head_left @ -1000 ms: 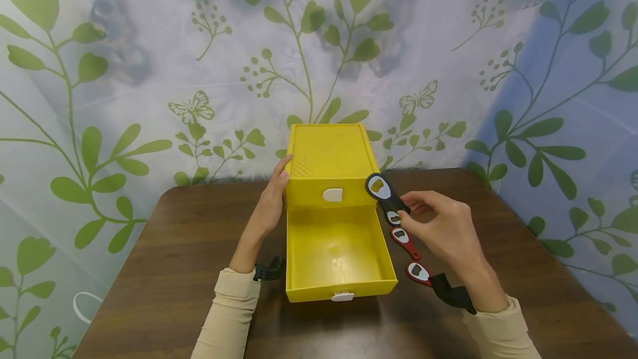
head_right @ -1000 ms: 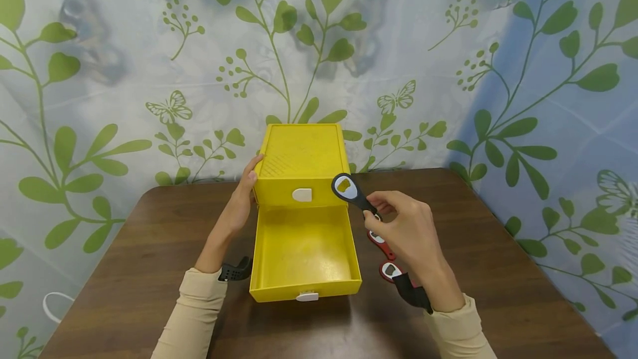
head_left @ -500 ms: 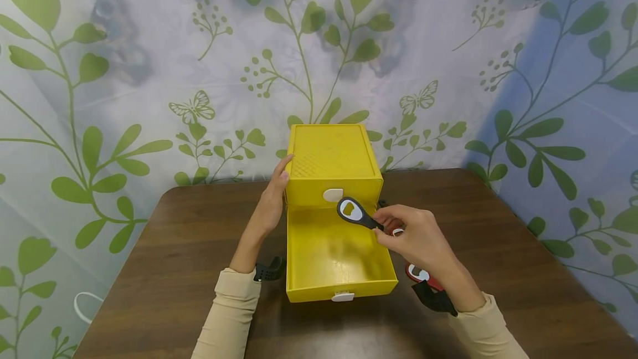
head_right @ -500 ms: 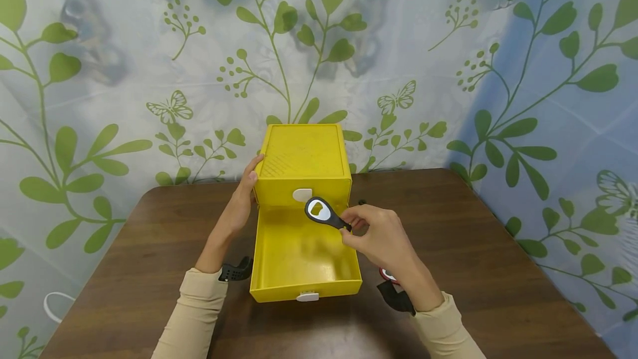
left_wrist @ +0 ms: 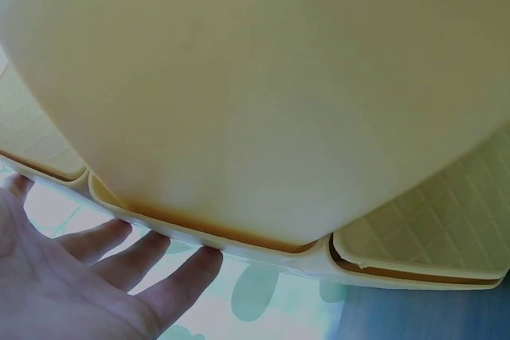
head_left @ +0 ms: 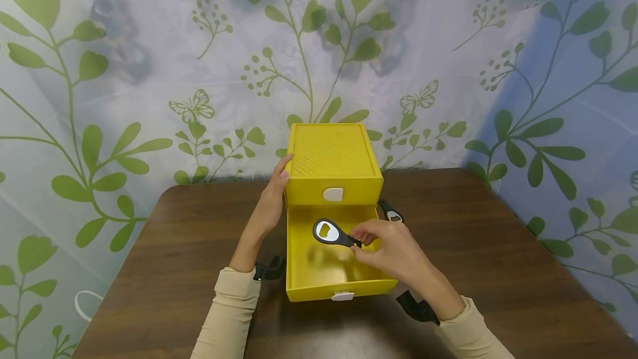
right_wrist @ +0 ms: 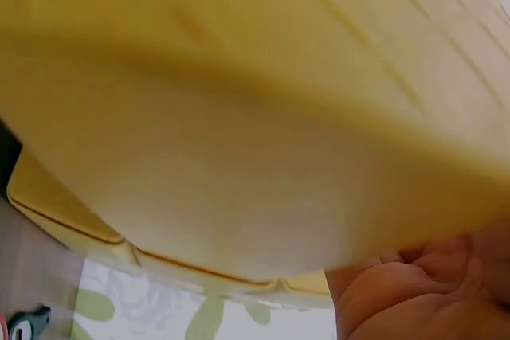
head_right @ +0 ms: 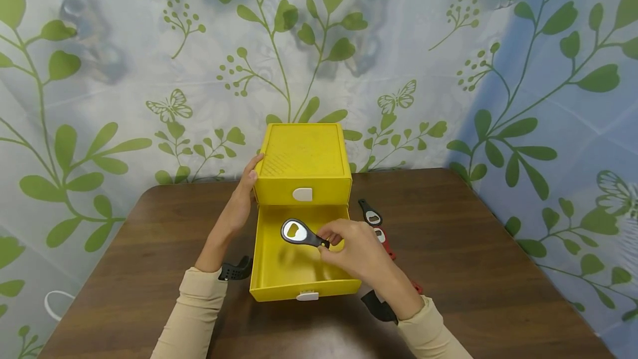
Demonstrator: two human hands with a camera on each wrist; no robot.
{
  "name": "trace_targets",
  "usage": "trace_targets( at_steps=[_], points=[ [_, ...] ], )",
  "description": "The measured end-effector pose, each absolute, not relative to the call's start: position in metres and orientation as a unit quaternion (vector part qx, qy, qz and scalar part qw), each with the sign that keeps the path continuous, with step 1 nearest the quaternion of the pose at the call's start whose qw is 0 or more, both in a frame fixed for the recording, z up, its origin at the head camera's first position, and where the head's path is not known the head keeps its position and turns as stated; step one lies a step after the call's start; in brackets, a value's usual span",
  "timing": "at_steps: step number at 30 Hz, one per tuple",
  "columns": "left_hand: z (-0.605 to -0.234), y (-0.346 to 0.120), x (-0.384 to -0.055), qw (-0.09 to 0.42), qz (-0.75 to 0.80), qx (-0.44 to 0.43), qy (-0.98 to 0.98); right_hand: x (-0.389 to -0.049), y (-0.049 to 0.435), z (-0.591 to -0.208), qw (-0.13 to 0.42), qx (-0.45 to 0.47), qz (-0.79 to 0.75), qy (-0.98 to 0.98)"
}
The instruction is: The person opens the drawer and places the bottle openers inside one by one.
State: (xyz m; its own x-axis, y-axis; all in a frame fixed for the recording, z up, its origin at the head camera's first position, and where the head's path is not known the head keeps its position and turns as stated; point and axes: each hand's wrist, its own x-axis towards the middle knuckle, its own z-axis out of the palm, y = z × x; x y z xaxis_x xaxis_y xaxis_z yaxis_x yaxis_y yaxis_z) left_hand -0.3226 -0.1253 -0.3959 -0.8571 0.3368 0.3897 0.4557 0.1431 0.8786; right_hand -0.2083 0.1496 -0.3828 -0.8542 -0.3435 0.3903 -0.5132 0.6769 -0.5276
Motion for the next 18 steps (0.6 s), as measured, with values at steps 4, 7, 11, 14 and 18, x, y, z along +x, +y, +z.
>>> trace_targets(
  at_steps=[4,7,11,14,18],
  points=[
    [-0.396,-0.125,-0.323,0.048,-0.603,-0.266,-0.751,-0.208,0.144,-0.386,0.143,0.248,0.324,-0.902],
    [-0.395,-0.125,-0.322,0.048,-0.601,-0.265,-0.753,-0.208,0.141,-0.39,0.145,0.26,0.327,-0.897],
    [-0.396,-0.125,-0.321,0.053,-0.594,-0.261,-0.759,-0.209,0.139,-0.393,0.126,0.271,0.331,-0.895],
    [-0.397,-0.125,-0.321,0.054,-0.594,-0.261,-0.759,-0.209,0.139,-0.393,0.115,0.274,0.328,-0.897],
    [-0.398,-0.125,-0.32,0.052,-0.601,-0.262,-0.753,-0.209,0.14,-0.394,0.113,0.281,0.323,-0.897]
  ],
)
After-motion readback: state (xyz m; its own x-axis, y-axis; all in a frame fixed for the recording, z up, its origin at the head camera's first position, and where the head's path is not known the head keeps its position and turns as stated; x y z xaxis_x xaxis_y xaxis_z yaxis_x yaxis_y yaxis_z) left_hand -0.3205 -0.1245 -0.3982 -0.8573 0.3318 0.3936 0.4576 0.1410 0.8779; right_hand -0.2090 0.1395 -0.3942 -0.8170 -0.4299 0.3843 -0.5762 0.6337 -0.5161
